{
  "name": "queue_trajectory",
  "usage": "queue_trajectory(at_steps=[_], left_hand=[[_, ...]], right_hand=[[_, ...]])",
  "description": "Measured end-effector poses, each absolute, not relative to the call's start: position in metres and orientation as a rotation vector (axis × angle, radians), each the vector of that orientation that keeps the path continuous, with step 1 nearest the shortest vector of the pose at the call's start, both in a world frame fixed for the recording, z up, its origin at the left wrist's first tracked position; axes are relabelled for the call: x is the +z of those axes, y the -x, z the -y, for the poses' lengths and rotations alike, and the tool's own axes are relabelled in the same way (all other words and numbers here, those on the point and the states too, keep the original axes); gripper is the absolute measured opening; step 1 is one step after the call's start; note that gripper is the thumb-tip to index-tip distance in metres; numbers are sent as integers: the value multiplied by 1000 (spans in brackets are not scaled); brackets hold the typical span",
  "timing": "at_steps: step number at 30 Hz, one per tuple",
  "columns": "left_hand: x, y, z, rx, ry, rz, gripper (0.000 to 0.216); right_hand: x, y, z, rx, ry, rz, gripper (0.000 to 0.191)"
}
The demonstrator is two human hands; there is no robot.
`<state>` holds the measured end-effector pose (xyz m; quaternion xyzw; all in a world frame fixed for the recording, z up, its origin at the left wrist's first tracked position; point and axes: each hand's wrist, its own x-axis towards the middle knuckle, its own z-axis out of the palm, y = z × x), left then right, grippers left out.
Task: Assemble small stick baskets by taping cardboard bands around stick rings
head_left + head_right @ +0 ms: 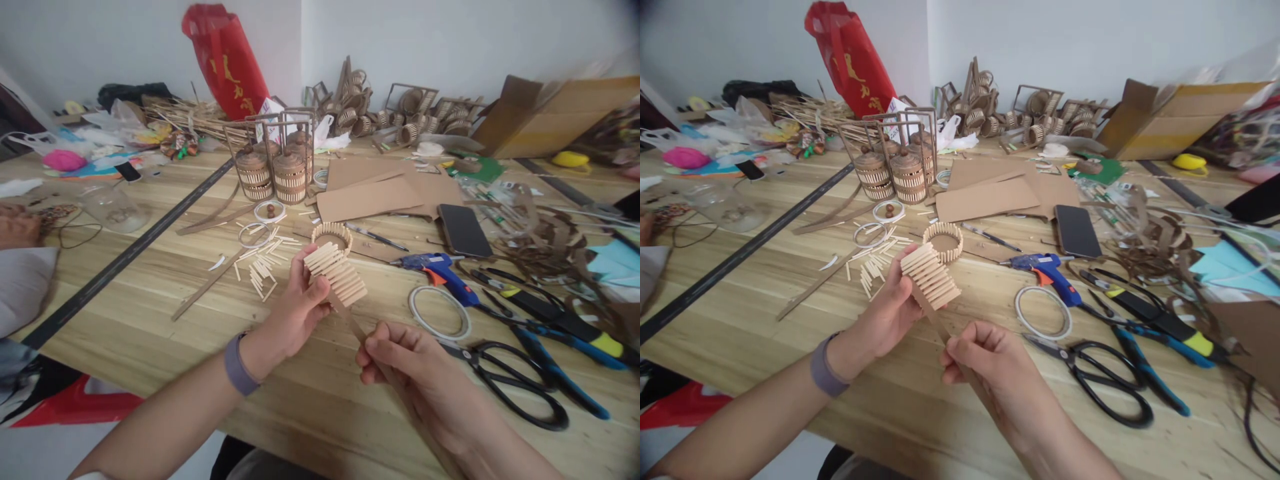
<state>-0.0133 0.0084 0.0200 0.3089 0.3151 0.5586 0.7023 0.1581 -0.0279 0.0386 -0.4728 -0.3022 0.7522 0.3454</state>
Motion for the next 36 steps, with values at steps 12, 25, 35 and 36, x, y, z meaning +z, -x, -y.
queue_trajectory(at_steps=[12, 25, 35, 36], left_hand=[[21, 12, -9, 1241, -687, -707, 66], [19, 12, -9, 1245, -669, -712, 56], [24, 9, -9, 1204, -574, -711, 62], [24, 8, -9, 1197, -566, -709, 63]], right_hand=[[39, -157, 28, 1965, 1191, 755, 31], [38, -156, 28, 1978, 1194, 765, 32], [33, -154, 28, 1922, 1199, 873, 35], [32, -153, 27, 1913, 1205, 888, 35]])
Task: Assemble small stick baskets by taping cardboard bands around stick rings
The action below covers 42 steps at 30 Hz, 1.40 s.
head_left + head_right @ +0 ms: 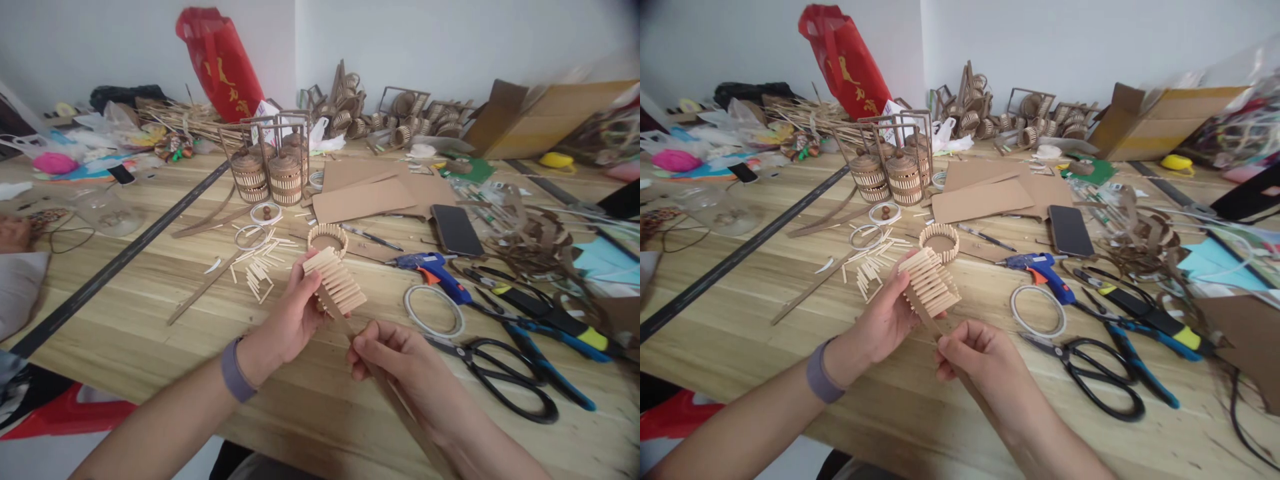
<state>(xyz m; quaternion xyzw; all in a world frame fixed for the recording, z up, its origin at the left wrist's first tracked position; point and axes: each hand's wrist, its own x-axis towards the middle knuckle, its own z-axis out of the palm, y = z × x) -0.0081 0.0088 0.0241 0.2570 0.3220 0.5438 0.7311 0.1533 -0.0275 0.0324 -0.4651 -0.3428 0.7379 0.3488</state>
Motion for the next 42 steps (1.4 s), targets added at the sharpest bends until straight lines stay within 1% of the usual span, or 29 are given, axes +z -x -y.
queue_trajectory(at_steps=[6, 12, 17, 23, 31, 38, 42], left_hand=[[25, 7, -8, 1143, -551, -673, 64], [24, 8, -6, 1108, -516, -625, 62], [22, 8, -4, 1107, -487, -624, 59], [25, 7, -1, 1123, -497, -640, 62], [26, 5, 1, 1142, -509, -640, 61], [24, 3, 4, 1201, -543, -609, 55], [20, 4, 4, 1203, -594, -576, 50]], right_hand=[[30, -151, 26, 1849, 1229, 977, 35], [26, -148, 23, 1778, 1269, 991, 42], [19, -150, 22, 1723, 1274, 1055, 39], [11, -151, 22, 1636, 1322, 1144, 35], [14, -149, 19, 1555, 1351, 1199, 35], [17, -150, 19, 1504, 1396, 1224, 39], [19, -152, 20, 1442, 1450, 1290, 37]])
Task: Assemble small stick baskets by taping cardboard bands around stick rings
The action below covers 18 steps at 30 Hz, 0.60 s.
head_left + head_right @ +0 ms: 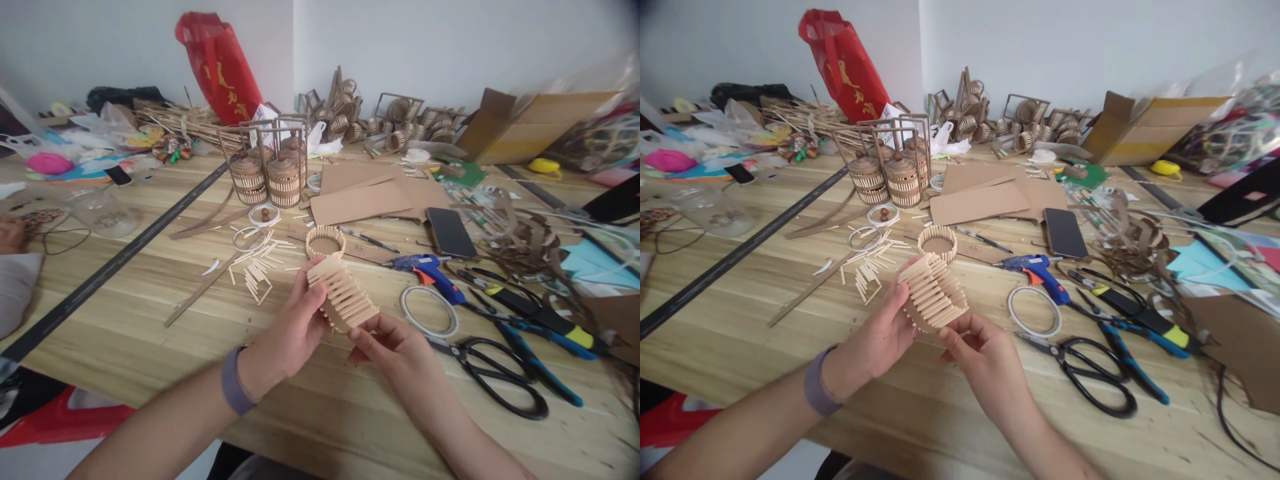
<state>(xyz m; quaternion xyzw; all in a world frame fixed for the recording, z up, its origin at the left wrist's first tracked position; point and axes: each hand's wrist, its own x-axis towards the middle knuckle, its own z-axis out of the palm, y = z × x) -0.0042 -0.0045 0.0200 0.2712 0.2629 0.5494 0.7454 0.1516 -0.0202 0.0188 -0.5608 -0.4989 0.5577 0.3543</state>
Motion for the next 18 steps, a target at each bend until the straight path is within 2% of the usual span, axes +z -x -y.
queue_trajectory(at_steps=[12, 18], left_hand=[[22, 2, 4, 1196, -501, -545, 55], [25, 2, 2, 1146, -356, -581, 36]], right_hand=[[18, -157, 19, 1226, 1543, 1543, 32], [12, -159, 18, 1028, 1419, 1669, 31]])
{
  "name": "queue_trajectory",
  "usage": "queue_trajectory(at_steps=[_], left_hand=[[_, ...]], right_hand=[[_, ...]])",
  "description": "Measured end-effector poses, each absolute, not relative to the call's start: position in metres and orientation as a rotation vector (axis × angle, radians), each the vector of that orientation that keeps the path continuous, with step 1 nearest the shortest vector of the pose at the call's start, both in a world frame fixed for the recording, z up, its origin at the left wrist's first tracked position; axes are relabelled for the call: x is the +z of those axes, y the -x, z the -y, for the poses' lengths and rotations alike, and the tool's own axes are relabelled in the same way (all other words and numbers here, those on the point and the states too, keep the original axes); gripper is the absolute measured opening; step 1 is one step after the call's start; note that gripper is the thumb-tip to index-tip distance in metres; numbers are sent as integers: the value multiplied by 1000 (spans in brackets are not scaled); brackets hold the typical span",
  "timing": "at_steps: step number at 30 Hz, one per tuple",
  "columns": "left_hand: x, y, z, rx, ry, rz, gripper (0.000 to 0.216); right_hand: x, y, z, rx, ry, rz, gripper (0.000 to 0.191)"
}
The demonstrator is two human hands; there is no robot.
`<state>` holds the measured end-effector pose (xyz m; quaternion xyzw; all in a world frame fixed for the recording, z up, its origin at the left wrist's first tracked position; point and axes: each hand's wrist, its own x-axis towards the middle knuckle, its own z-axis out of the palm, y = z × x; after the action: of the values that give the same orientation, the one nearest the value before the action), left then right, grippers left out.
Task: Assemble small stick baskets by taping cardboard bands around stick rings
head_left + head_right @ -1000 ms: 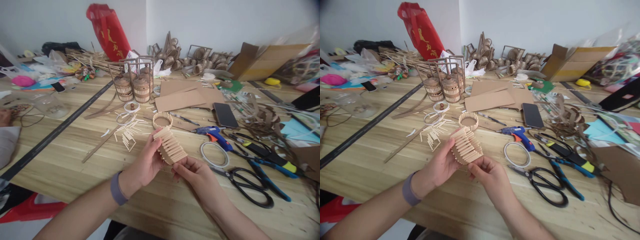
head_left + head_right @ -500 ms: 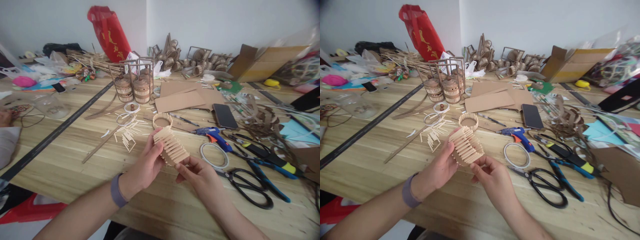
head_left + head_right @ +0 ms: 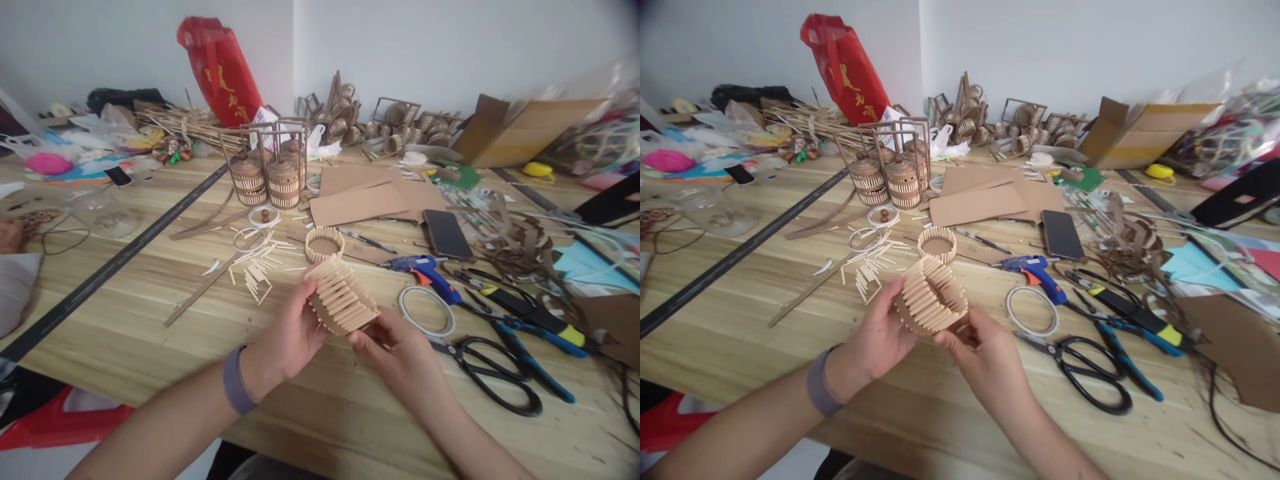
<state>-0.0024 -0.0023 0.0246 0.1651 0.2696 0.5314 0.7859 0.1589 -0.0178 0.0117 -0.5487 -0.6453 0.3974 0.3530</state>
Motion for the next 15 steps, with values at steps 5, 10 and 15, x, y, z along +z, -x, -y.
queue_trajectory(at_steps=[5, 10, 15], left_hand=[[24, 4, 2, 1135, -310, -624, 28], [23, 6, 0, 1187, -416, -630, 36], [25, 8, 1, 1263, -566, -687, 31]], right_hand=[[15, -156, 19, 876, 1404, 1752, 30], [20, -154, 22, 786, 1381, 1785, 28], [21, -155, 23, 738, 1370, 1783, 28]])
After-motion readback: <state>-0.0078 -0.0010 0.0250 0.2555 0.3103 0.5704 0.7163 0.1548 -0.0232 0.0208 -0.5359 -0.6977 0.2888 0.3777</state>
